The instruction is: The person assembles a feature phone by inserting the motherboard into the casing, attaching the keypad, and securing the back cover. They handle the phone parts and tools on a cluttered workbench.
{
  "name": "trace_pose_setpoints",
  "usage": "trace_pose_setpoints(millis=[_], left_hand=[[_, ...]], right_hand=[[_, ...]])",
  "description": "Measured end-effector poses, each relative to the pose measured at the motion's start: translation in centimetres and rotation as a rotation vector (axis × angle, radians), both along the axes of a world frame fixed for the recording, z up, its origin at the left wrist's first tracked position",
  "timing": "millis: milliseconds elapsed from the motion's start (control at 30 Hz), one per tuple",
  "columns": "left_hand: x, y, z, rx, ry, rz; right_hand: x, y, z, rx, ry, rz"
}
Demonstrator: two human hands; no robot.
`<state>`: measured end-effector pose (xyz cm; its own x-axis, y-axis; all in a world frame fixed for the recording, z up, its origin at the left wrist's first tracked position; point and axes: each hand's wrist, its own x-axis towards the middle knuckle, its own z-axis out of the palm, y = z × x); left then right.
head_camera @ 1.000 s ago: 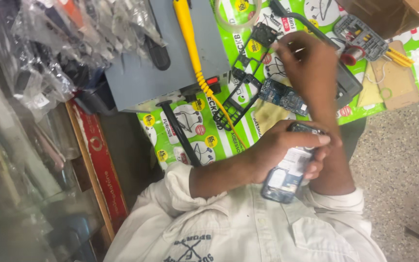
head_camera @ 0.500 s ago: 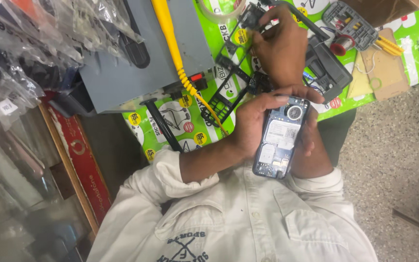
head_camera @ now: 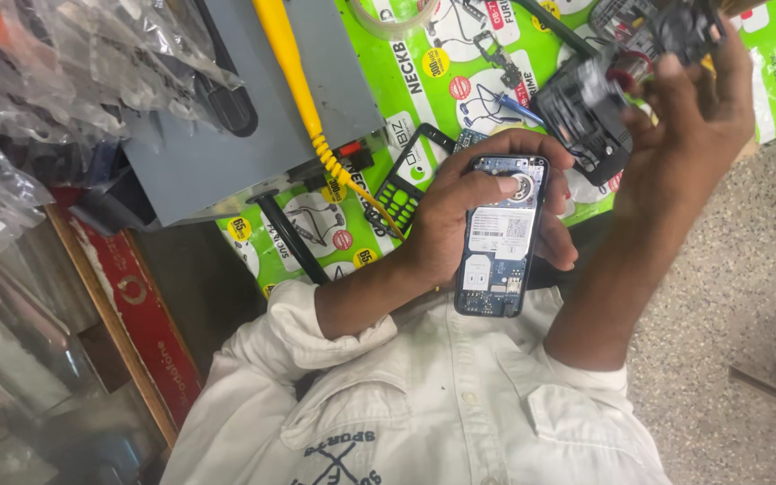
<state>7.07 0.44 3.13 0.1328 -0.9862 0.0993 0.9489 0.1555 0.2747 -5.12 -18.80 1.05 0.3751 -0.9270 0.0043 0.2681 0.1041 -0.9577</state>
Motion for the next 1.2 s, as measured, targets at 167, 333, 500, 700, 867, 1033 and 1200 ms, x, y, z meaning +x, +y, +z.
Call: trace_pose_setpoints(millis=[167,333,500,700,867,1033,1200], left_hand=[[-0.5,-0.2,0.0,0.044,-0.102,0.134],[-1.1,-0.6,-1.1,0.177,-0.139,0.367],[-1.3,-1.7,-2.3,0.227,0.004,0.480],[-1.3,-2.0,-2.6,0.202,-0.093,0.508],[-1.8,-1.8,-2.1,0.104,-0.137,0.511],[-2.0,-1.6,-1.7,0.140,-0.234,0.506],[-1.9,-1.1,-1.2,0.191,-0.227,0.455]], right_hand=[[-2.6,1.4,-1.1,0.150,-0.134,0.105],[-3.0,3.4,-0.4,0.530,-0.270,0.214],[-2.5,4.1,1.5,0.551,-0.448,0.422],[-3.0,7.1,3.0,0.034,0.028,0.372],[-1.9,10.4,3.7,-0.429,0.406,0.308],[-0.1,12.4,4.1,-0.662,0.483,0.235],[0.6,13.7,4.1,-0.732,0.526,0.183]])
